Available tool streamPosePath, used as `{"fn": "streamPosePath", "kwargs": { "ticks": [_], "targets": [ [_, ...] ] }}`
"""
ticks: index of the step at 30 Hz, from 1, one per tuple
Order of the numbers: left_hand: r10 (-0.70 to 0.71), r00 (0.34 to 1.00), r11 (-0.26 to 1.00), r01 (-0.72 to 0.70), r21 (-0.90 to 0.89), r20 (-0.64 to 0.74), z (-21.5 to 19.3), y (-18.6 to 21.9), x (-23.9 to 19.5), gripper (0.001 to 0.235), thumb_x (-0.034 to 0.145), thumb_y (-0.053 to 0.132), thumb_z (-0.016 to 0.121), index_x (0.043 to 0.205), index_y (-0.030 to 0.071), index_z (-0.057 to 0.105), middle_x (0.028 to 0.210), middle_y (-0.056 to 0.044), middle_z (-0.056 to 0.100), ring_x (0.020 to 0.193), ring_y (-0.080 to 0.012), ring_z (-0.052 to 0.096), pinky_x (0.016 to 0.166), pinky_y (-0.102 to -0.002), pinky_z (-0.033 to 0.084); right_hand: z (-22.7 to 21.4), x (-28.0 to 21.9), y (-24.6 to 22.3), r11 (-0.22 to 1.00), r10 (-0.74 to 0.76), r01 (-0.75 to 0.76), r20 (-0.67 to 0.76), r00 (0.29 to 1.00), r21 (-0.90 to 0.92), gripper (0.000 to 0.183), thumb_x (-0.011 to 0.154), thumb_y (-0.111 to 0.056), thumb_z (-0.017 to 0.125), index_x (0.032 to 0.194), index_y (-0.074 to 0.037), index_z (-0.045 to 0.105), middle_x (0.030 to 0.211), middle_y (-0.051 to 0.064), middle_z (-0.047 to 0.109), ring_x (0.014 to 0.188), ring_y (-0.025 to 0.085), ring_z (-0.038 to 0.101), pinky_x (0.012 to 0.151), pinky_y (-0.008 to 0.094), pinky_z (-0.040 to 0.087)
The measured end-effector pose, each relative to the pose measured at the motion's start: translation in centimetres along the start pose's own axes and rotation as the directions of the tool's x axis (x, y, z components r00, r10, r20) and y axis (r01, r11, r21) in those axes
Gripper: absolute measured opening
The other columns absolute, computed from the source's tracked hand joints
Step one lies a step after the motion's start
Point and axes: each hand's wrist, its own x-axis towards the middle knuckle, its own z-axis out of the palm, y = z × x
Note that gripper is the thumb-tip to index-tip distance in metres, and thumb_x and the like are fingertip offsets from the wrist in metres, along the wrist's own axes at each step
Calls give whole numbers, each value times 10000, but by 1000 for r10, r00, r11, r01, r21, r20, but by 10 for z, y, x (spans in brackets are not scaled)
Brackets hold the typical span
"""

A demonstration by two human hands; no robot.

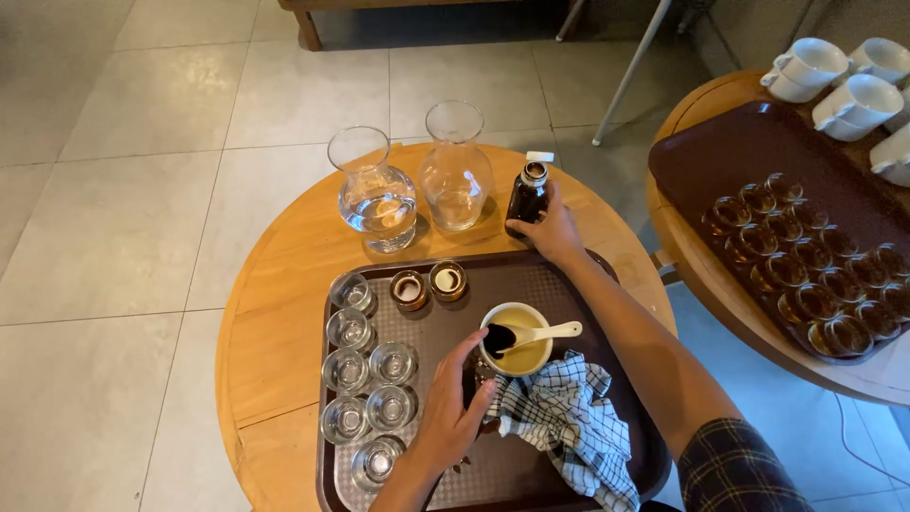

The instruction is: The person pours water from a glass carafe into a small white bowl containing a yellow substance. They then add a dark liquid from a bottle into the bowl and stir the mixture with a white spoon.

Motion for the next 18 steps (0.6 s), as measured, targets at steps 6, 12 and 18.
{"fn": "streamPosePath", "kwargs": {
  "ticks": [6, 12, 18],
  "targets": [
    [25, 1000, 1000, -24, 9, -10, 3, -4, -2, 638, 1011, 486, 404, 1523, 109, 347, 1569, -106, 444, 1417, -274, 437, 1139, -480, 330, -6, -5, -2, 999, 34, -34, 59, 998, 0, 1090, 686, -389, 918, 1485, -90, 241, 1526, 184, 448, 1404, 325, 490, 1170, 445, 397],
    [58, 998, 998, -58, 5, -16, 2, -2, -3, 648, 1015, 490, 398, 1517, 83, 348, 1567, -124, 445, 1421, -291, 439, 1146, -491, 333, -57, -16, -54, 921, -385, 373, -132, 913, -107, 1021, 848, -281, 881, 1595, -62, 221, 1560, 216, 445, 1416, 351, 484, 1154, 490, 409],
    [-20, 1000, 1000, 20, 1, 18, -2, 1, -4, 687, 993, 549, 374, 1530, 123, 326, 1584, -103, 422, 1436, -286, 402, 1141, -514, 321, -56, 4, -31, 581, -762, 694, 17, 648, -425, 476, 923, -78, 815, 1344, 34, 625, 1379, 169, 611, 1235, 326, 627, 1056, 429, 515]
  ]
}}
